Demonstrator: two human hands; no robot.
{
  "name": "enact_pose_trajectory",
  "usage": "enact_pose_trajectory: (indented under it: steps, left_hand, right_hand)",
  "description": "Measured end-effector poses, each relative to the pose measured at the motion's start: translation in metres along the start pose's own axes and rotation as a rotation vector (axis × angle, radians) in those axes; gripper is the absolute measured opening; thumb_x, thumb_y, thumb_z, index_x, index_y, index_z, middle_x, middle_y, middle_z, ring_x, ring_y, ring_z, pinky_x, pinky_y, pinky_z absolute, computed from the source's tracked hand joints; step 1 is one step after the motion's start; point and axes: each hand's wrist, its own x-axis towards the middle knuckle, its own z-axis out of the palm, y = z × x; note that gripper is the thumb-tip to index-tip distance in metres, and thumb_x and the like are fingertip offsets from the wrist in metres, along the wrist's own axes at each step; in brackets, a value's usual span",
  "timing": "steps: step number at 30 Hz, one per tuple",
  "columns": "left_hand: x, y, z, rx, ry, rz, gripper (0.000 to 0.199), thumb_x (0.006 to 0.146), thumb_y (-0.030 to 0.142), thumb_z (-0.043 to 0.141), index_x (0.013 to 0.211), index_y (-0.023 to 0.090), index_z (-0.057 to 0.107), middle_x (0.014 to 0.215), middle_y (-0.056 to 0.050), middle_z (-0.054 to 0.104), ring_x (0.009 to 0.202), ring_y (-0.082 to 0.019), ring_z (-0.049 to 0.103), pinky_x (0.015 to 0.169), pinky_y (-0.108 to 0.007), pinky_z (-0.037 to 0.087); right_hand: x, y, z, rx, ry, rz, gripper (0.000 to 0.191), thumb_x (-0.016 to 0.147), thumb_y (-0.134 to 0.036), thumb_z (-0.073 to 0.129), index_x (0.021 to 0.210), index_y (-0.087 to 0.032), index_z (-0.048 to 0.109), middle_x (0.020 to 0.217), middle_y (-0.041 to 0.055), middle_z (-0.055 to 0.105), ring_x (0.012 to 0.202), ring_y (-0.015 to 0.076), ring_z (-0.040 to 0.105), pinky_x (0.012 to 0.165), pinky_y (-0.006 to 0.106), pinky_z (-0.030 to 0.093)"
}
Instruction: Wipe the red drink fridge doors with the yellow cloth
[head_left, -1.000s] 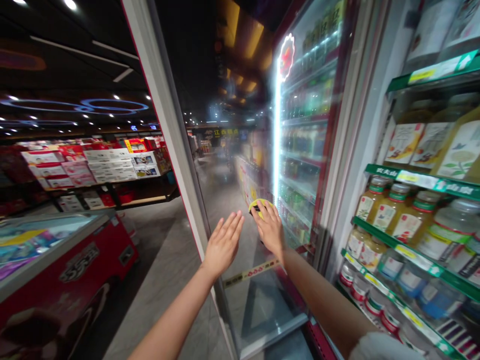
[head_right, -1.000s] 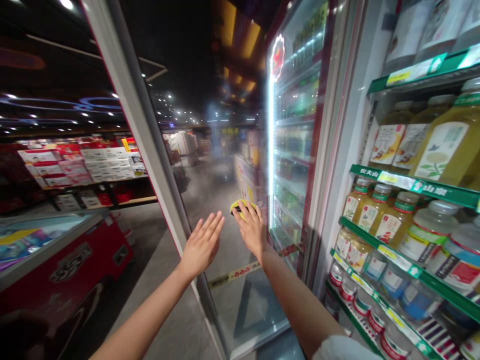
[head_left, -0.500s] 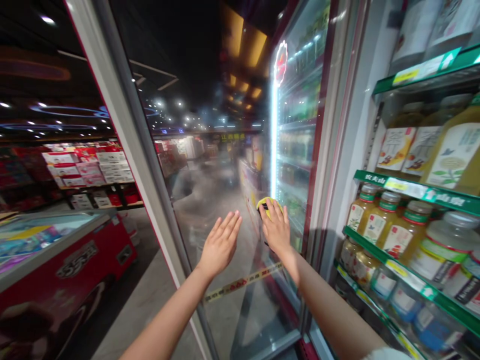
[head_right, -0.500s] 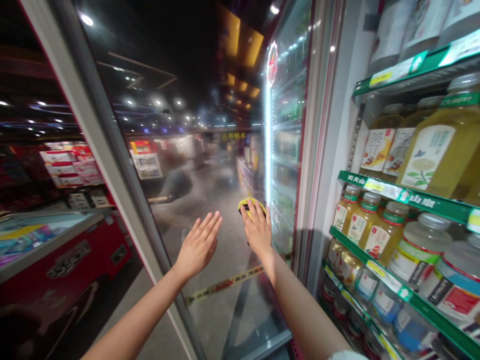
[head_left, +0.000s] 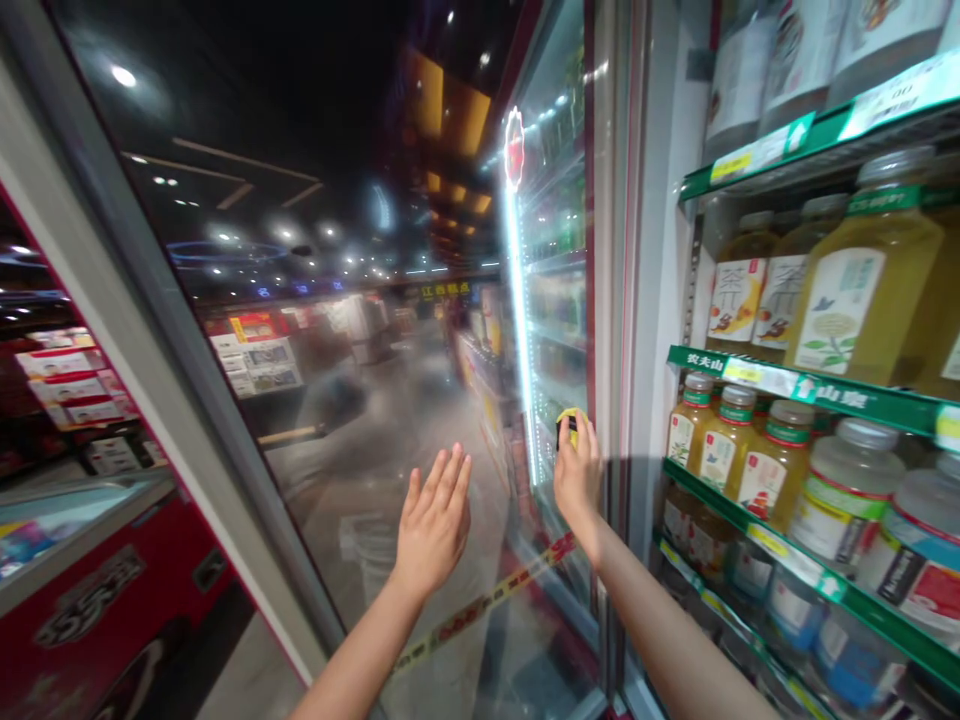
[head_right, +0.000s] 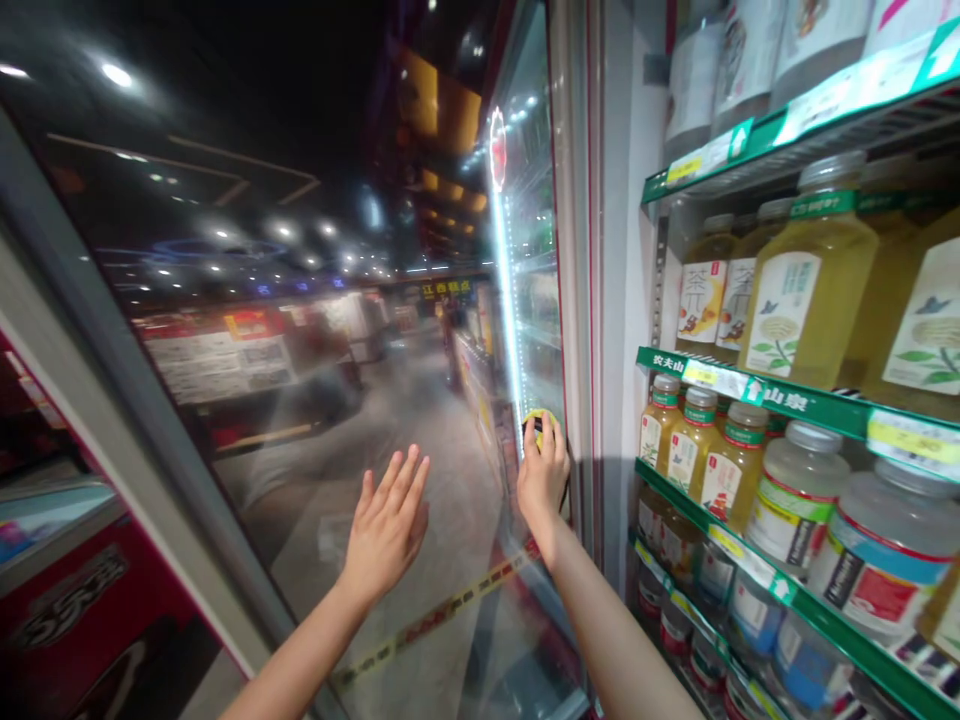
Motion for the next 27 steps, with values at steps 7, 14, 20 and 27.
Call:
enact_pose_trajectory:
  steps: [7,14,20,27]
  left_hand:
    - [0.014,0.026,0.013,-0.057,-0.061,0.155,0.072,0.096,0.017,0.047,0.163,0.020,0.021,0.162,-0.008,0.041,0.153,-0.022,0.035,0.130,-0.041,0.014]
    - [0.031,0.046,0.022,-0.093,-0.111,0.227,0.070,0.093,0.016,0.050,0.161,0.016,0.031,0.166,-0.009,0.033,0.156,-0.024,0.026,0.129,-0.044,0.018]
    - [0.045,0.052,0.030,-0.104,-0.121,0.287,0.068,0.093,0.017,0.050,0.160,0.017,0.034,0.164,-0.009,0.036,0.155,-0.023,0.029,0.130,-0.044,0.018]
    - [0.059,0.061,0.040,-0.111,-0.141,0.254,0.065,0.093,0.018,0.050,0.157,0.018,0.041,0.165,-0.009,0.034,0.154,-0.026,0.031,0.128,-0.047,0.022]
  right_hand:
    - [0.006,-0.008,0.008,0.021,-0.157,-0.165,0.070,0.095,-0.005,0.043,0.160,-0.032,0.034,0.168,0.0058,0.031,0.158,0.0281,0.019,0.121,0.053,0.036]
    - [-0.009,0.032,0.015,-0.068,-0.138,0.121,0.071,0.093,-0.003,0.037,0.162,-0.020,0.028,0.170,0.0146,0.024,0.160,0.0301,0.010,0.123,0.059,0.030]
    - [0.020,0.044,0.028,-0.027,-0.068,0.172,0.080,0.085,0.001,0.038,0.162,-0.017,0.026,0.169,0.0179,0.024,0.160,0.0324,0.007,0.122,0.065,0.026]
    - [0.028,0.059,0.027,0.021,0.177,0.111,0.059,0.092,-0.005,0.040,0.144,-0.027,0.058,0.149,0.0128,0.054,0.142,0.0269,0.043,0.114,0.052,0.039]
